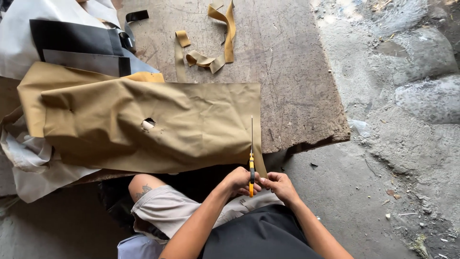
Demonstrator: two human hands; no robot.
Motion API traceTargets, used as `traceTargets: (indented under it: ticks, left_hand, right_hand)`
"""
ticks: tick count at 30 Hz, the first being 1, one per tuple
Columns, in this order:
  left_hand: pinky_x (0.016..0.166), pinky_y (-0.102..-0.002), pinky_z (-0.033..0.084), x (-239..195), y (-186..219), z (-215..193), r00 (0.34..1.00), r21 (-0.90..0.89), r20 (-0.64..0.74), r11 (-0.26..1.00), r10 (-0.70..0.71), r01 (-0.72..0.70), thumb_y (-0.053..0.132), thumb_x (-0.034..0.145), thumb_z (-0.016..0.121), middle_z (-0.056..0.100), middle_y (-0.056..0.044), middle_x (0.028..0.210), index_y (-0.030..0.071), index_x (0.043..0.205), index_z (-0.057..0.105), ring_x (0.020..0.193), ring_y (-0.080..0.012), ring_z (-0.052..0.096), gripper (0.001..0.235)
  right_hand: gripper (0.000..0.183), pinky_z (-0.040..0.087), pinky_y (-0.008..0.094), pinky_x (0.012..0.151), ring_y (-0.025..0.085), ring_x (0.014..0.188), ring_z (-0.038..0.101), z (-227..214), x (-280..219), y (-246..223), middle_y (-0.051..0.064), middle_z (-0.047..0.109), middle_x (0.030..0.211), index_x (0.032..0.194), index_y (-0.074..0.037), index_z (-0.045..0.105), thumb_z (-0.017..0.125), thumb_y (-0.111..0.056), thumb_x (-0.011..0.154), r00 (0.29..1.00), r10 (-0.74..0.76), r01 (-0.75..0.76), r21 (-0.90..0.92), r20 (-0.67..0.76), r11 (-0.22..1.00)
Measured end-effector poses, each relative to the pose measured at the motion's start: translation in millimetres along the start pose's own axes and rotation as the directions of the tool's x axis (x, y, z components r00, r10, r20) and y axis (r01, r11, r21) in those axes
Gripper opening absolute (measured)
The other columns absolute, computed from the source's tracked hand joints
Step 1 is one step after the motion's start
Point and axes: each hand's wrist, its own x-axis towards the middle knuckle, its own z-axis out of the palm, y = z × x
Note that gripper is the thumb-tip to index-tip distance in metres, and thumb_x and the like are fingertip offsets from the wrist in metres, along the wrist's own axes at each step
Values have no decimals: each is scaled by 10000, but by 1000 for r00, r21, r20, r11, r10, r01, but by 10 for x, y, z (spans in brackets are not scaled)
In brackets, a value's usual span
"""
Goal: Cutting tan fabric into strips and shapes using scissors on a workbench.
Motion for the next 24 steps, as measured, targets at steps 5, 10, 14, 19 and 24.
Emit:
traceTargets:
  ticks: [5,10,14,19,24]
  left_hand:
    - [452,-227,575,170,-138,-9,998,-54,-61,998,16,-19,131,773,744,756,-221,722,-40,859,722,553,-231,766,193]
    - [493,-224,578,121,235,-53,999,-18,-42,1000,12,-13,208,779,741,774,-189,760,-14,885,732,590,-213,771,246]
    - [545,-244,584,193,405,-84,1000,28,-12,1000,-2,2,229,770,733,786,-181,802,-4,908,735,646,-225,785,271]
    - [472,-220,394,209,462,-10,996,-46,-72,998,-48,44,164,872,676,779,-191,823,64,887,710,550,-179,683,107]
    - [454,-205,420,439,698,-112,999,-85,-29,996,-39,37,234,888,661,798,-216,899,74,953,712,599,-208,714,181]
  right_hand:
    - [118,502,249,555,159,630,637,-75,14,73,105,694,652,824,-29,836,875,-139,814,999,33,-35,-69,-36,997]
    - [133,508,261,562,151,615,617,-183,98,282,90,697,633,826,-80,848,871,-211,821,997,41,-50,-132,-70,990]
    - [137,501,266,572,154,613,597,-188,39,216,78,688,618,806,-109,841,868,-243,822,994,46,-61,-155,-96,986]
    - [306,396,269,655,83,670,501,-206,-163,-20,-35,574,672,715,-128,654,808,-309,907,1000,-18,15,-250,-11,968]
    - [219,405,268,656,86,665,513,-245,-149,53,-37,586,679,784,-114,735,813,-277,909,1000,-3,-2,-250,-18,968]
